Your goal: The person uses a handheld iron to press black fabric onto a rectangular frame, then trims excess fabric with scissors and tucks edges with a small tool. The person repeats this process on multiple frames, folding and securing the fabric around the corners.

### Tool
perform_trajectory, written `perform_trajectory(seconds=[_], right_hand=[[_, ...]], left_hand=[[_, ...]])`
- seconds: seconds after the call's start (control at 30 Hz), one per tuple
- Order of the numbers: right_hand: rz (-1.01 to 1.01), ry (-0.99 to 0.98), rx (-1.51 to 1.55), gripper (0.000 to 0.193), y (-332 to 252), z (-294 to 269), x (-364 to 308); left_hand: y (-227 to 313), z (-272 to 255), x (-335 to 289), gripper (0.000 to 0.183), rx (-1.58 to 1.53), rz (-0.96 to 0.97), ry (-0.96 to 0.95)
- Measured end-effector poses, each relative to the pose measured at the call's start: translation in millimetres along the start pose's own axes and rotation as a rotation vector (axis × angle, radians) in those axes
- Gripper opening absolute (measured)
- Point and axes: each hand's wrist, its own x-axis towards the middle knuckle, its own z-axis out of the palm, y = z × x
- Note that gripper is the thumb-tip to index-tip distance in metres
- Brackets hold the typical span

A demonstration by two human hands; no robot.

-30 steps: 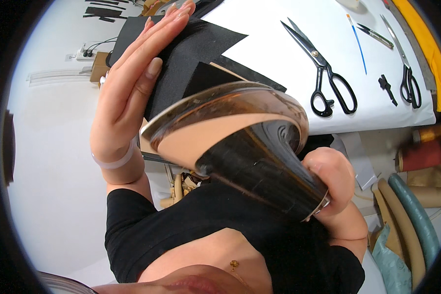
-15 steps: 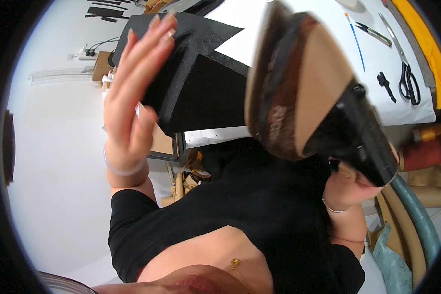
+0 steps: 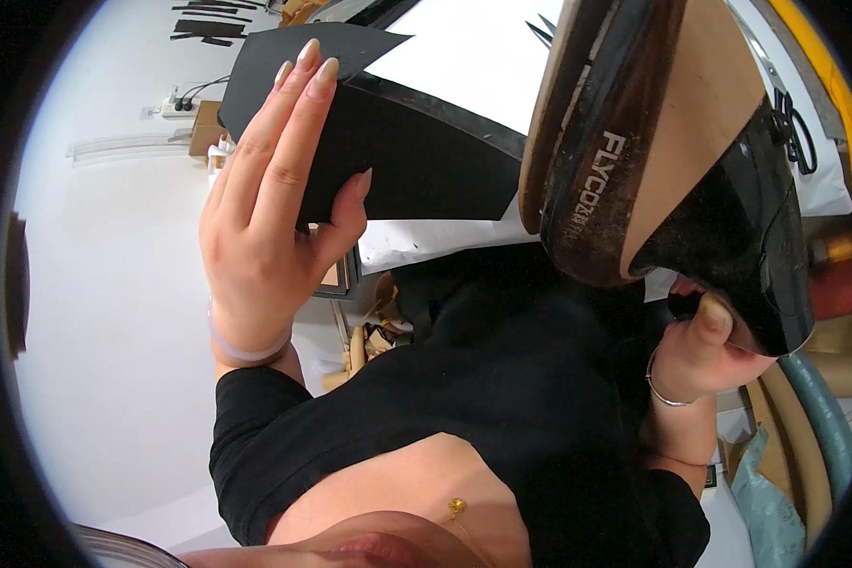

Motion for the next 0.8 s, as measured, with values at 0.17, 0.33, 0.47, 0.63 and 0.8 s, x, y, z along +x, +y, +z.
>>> perform_trajectory(seconds=[0.17,0.33,0.47,0.63,0.8], right_hand=[[-0.001,0.017,0.005,0.048,-4.7,1.3,1.1],[-0.024,-0.016,-0.007,0.048,-7.9,2.7,3.6],[-0.021,-0.009,-0.003,0.047,-8.1,2.1,2.9],[-0.042,-0.025,-0.01,0.043,-5.6,-3.0,3.1],[-0.064,-0.009,0.016,0.042,-5.2,-2.2,3.5]], left_hand=[[2.0,0.1,-0.6,0.063,0.091,0.031,0.021],[1.6,-1.9,-2.6,0.054,0.194,0.125,0.02],[3.6,-1.9,-1.3,0.047,0.223,0.158,0.03],[1.7,1.0,-3.8,0.051,0.175,0.153,0.07],[5.9,6.4,-6.1,0.05,0.199,0.093,0.1]])
